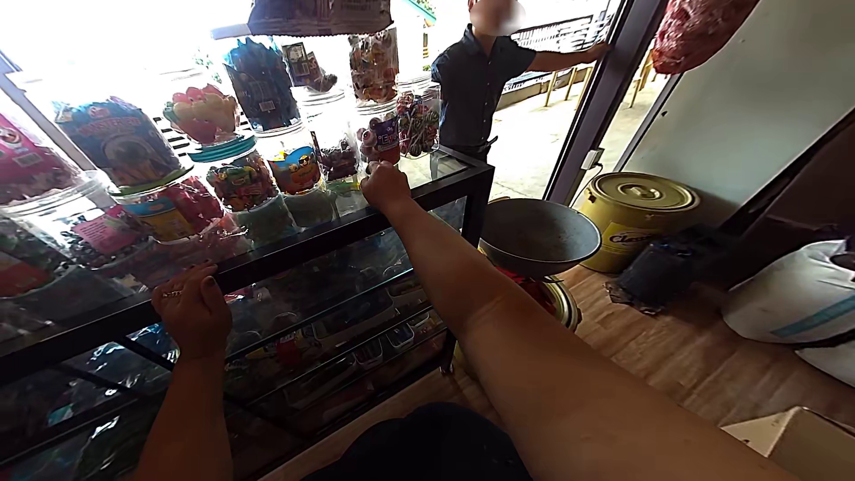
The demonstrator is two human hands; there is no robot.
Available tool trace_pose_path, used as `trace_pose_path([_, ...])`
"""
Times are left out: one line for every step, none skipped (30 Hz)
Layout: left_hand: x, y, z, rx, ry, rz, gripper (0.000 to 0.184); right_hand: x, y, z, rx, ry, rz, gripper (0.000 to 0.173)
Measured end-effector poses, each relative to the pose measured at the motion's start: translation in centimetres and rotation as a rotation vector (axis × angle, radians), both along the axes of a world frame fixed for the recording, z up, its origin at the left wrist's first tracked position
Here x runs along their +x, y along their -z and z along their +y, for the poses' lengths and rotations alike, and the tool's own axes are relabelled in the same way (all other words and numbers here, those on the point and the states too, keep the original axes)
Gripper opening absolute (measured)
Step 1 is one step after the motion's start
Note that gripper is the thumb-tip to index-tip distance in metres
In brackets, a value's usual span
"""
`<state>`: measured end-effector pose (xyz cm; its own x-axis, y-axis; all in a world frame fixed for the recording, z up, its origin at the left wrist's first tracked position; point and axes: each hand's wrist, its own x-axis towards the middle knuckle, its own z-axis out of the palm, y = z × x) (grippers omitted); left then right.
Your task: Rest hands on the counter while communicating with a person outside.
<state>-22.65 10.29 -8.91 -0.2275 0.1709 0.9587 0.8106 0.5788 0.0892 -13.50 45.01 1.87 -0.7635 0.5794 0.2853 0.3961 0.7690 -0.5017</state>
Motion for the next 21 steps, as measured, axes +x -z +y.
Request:
trace_pose_path([-0.04, 0.02, -0.02, -0.002, 0.001, -0.003, 0.053, -0.04, 0.06, 0.08, 0.000, -0.005, -0.005, 0.035])
trace_pose_path([-0.05, 0.05, 0.00, -0.002, 0.001, -0.007, 0.052, -0.05, 0.08, 0.17, -0.002, -0.011, -0.011, 0.034])
trace_pose_path([-0.02, 0.03, 0.02, -0.001, 0.001, -0.012, 0.052, -0.07, 0.09, 0.24, -0.006, -0.017, -0.016, 0.033])
trace_pose_path([0.03, -0.01, 0.05, 0.002, 0.001, -0.014, 0.052, -0.09, 0.09, 0.28, -0.010, -0.018, -0.018, 0.033])
trace_pose_path([0.08, -0.06, 0.06, 0.004, -0.001, -0.014, 0.052, -0.10, 0.09, 0.29, -0.014, -0.019, -0.021, 0.033])
trace_pose_path([0.10, -0.10, 0.07, 0.003, -0.002, -0.013, 0.051, -0.10, 0.06, 0.30, -0.013, -0.018, -0.027, 0.033])
trace_pose_path([0.08, -0.11, 0.11, 0.003, -0.002, -0.009, 0.051, -0.11, 0.03, 0.34, -0.008, -0.017, -0.032, 0.034])
trace_pose_path([0.07, -0.11, 0.16, 0.003, 0.001, -0.005, 0.051, -0.11, 0.00, 0.38, -0.004, -0.017, -0.034, 0.034])
trace_pose_path([0.09, -0.11, 0.17, 0.000, 0.003, 0.000, 0.051, -0.10, 0.02, 0.42, -0.001, -0.018, -0.031, 0.034])
trace_pose_path([0.12, -0.09, 0.09, -0.006, 0.006, 0.002, 0.050, -0.07, 0.08, 0.38, -0.004, -0.022, -0.024, 0.033])
trace_pose_path([0.06, -0.03, -0.11, -0.012, 0.007, 0.004, 0.049, -0.07, 0.16, 0.26, -0.008, -0.024, -0.021, 0.033])
trace_pose_path([-0.01, 0.05, -0.26, -0.016, 0.007, 0.003, 0.048, -0.10, 0.24, 0.10, -0.012, -0.026, -0.016, 0.032])
trace_pose_path([-0.06, 0.07, -0.20, -0.016, 0.005, 0.000, 0.048, -0.05, 0.24, 0.04, -0.014, -0.027, -0.007, 0.032])
trace_pose_path([-0.10, 0.03, 0.03, -0.012, 0.010, -0.002, 0.048, 0.05, 0.05, 0.16, -0.015, -0.024, -0.004, 0.032])
trace_pose_path([-0.05, -0.01, 0.20, -0.010, 0.012, -0.005, 0.049, 0.09, -0.11, 0.34, -0.009, -0.016, -0.010, 0.033])
trace_pose_path([0.03, 0.02, 0.20, -0.010, 0.007, -0.003, 0.049, 0.05, -0.05, 0.44, 0.000, -0.006, -0.023, 0.034])
trace_pose_path([0.13, 0.01, 0.15, -0.012, 0.002, 0.001, 0.049, 0.00, 0.10, 0.41, 0.007, 0.005, -0.031, 0.036])
trace_pose_path([0.21, -0.05, 0.16, -0.011, -0.001, 0.003, 0.048, -0.02, 0.13, 0.33, 0.015, 0.018, -0.037, 0.038])
trace_pose_path([0.27, -0.07, 0.12, -0.010, -0.004, 0.003, 0.048, -0.07, 0.16, 0.23, 0.021, 0.031, -0.037, 0.042])
trace_pose_path([0.28, -0.08, 0.08, -0.007, -0.004, 0.003, 0.049, -0.20, 0.22, 0.13, 0.024, 0.044, -0.038, 0.047])
trace_pose_path([0.29, -0.08, 0.00, -0.008, -0.005, -0.003, 0.049, -0.34, 0.22, 0.05, 0.025, 0.061, -0.042, 0.051])
